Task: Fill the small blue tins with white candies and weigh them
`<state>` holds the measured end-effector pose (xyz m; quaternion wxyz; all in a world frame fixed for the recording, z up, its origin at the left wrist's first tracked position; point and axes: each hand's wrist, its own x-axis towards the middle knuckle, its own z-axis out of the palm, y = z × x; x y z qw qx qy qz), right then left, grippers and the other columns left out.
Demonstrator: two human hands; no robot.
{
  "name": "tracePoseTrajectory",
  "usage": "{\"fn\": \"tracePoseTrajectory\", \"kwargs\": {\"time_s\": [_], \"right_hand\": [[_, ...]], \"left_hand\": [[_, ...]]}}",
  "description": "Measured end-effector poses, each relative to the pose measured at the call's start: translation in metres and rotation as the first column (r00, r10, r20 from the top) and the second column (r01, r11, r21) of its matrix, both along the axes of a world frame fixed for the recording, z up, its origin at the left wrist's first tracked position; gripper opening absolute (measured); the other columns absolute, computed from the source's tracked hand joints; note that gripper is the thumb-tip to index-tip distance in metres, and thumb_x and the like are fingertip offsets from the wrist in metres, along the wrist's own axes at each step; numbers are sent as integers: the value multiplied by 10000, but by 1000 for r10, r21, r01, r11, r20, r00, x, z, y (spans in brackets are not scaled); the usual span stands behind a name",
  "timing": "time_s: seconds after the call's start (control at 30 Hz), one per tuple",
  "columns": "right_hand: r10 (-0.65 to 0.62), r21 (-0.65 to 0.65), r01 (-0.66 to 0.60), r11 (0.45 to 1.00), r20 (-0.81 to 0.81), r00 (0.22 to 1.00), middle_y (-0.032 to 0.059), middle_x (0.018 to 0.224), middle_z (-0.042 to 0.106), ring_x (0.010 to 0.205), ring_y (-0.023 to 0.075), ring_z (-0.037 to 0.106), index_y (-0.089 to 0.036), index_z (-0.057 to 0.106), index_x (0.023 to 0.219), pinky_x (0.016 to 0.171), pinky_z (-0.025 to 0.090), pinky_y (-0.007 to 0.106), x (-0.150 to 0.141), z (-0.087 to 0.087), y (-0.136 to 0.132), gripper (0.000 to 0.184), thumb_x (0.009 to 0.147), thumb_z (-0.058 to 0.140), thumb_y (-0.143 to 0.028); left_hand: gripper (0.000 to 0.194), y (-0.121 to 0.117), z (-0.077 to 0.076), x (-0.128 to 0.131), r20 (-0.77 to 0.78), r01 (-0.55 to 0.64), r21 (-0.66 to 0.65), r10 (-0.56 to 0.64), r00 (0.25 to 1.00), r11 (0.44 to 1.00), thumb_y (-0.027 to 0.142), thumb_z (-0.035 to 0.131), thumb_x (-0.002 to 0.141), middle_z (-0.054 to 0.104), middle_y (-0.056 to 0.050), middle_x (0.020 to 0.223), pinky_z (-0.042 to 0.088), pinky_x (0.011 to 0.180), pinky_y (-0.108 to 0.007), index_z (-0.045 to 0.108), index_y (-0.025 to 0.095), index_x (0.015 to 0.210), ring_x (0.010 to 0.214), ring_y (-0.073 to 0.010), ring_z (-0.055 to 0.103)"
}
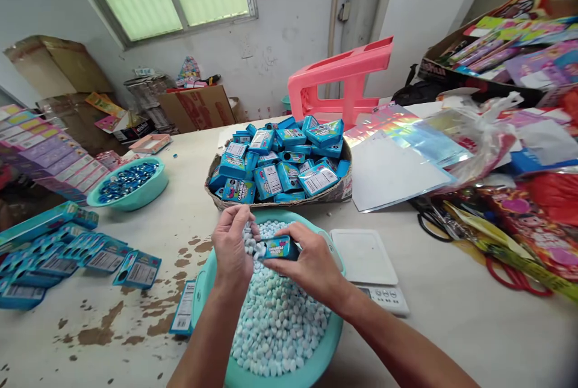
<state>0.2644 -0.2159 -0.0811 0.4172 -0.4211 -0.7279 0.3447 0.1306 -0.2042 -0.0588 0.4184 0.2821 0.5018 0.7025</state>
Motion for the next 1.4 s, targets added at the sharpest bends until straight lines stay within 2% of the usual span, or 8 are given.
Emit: {"fn": "tracePoseTrajectory", "kwargs": {"time_s": [0.6,0.83,0.9,1.03,1.13,1.2,1.3,1.4], "right_hand": [[25,-43,-31,999,-137,990,-11,858,616,812,180,569,-210,647,909,724,435,296,7,-4,-1,387,582,853,-237],[29,-145,-63,987,-224,974,-1,895,630,863,193,589,-207,661,917,777,456,310,16,-17,5,396,577,852,-276],[17,-200,-76,977,-280,960,-3,898,637,859,191,599,-211,661,920,771,468,302,29,-14,3,391,584,846,-284],[-130,-356,-6,935,-357,925,-8,836,657,749,179,617,-214,649,933,648,502,269,72,-12,-7,411,588,834,-339],[-363,-394,225,891,-322,874,4,792,666,645,176,616,-207,647,948,543,512,261,112,-24,-11,451,576,827,-386],[-511,-366,403,839,-273,815,22,820,676,679,196,631,-201,651,950,571,534,281,134,-38,-9,482,555,826,-415],[-591,-313,524,792,-179,787,51,886,683,781,235,642,-187,653,963,704,547,353,152,-65,-5,511,558,814,-455],[-571,-306,509,804,-158,806,69,913,685,812,245,642,-175,641,981,761,535,392,153,-89,-1,523,585,796,-481]], "left_hand": [[198,-7,17,16,-43,75,85,-71,997,994,278,691,740,429,70,537,246,348,-152,524,174,754,396,-41,361],[235,-11,-10,-12,-146,17,-18,-19,989,1000,359,682,729,455,65,564,266,357,-153,532,190,794,409,-49,382],[244,-22,-25,-23,-402,96,-166,-156,902,981,409,665,729,575,11,676,396,427,-191,592,207,845,530,-104,526],[321,-48,-48,-51,-782,179,-413,-449,433,893,449,651,720,635,-64,1153,473,918,-413,677,268,983,1116,-274,554],[361,-63,-55,-91,-874,-88,-319,-257,412,944,492,531,795,645,-54,1152,453,957,-409,655,260,1042,1068,-252,590],[407,-73,-62,-129,-907,-322,-300,-164,389,898,498,474,807,649,-74,1144,478,912,-413,628,236,1078,1020,-264,614],[522,-89,-90,-181,-880,-433,-473,-388,274,768,486,498,733,616,-142,1205,446,930,-503,590,182,1148,1110,-363,563],[701,-100,-132,-205,-758,-314,-649,-553,345,693,458,548,671,551,-166,1301,465,919,-480,466,155,1298,1184,-388,512]]}}
